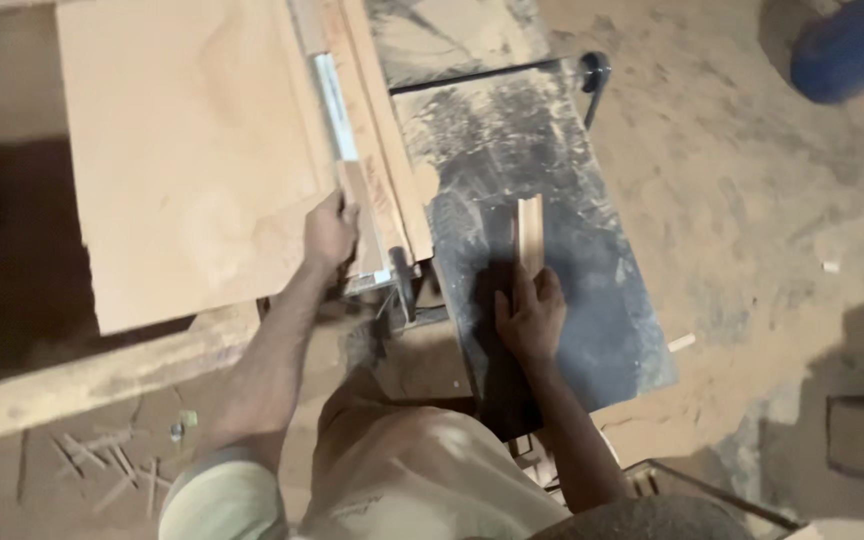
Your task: The person cuts small wooden strips into shorter pieces on a table saw, holding each strip against the fence and pushing it through the blade. They stack the cut pieces on the saw table, then gather the stack and place the cut strips into a bucket on the floor.
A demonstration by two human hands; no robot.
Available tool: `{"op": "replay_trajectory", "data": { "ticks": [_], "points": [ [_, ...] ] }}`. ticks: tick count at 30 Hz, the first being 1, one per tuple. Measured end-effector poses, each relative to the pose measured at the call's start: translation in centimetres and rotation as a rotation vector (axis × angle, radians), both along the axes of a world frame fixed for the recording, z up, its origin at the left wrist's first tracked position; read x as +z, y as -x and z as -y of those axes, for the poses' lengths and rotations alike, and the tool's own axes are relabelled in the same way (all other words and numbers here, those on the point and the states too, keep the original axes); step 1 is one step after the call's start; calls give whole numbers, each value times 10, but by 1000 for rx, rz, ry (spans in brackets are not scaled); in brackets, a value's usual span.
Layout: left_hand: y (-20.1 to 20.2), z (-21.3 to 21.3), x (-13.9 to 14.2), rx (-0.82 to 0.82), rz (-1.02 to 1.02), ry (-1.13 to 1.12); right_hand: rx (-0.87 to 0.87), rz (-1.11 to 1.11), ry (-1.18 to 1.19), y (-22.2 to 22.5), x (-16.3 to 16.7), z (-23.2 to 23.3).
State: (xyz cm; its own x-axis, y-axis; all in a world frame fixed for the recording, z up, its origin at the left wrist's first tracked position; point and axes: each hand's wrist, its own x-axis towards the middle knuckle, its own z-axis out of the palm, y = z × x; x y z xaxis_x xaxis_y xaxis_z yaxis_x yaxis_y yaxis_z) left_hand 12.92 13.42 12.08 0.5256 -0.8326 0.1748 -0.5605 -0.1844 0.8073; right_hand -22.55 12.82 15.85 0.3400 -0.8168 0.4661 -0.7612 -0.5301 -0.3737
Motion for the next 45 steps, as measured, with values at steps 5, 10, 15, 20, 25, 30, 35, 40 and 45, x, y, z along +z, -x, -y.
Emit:
{"op": "replay_trajectory", "data": {
  "ticks": [5, 10, 15, 20, 25, 30, 35, 40, 45],
  "points": [
    [26, 3, -1, 56, 370, -248, 33, -34, 2, -4, 3, 0],
    [18, 13, -3, 13, 499, -217, 9, -39, -70, 1, -14, 2],
    [-14, 49, -7, 2, 541, -217, -41, -126, -23, 6, -37, 3],
    [-58, 98, -5, -18, 586, -191, -17, -124, -64, 7, -37, 5],
    [-100, 148, -11, -16, 627, -163, -23, -129, -56, -1, -26, 8],
    [-159, 211, -32, -29, 685, -151, 33, -88, -75, -5, -20, 14],
    [-220, 296, -21, -9, 775, -200, -106, -178, -91, -8, -16, 7],
    [-241, 319, 29, 25, 178, 14, -230, -174, -107, 0, -19, -7],
    [-60, 200, 41, -287, -316, 303, -238, -21, -56, -3, -21, -8]
  ]
}}
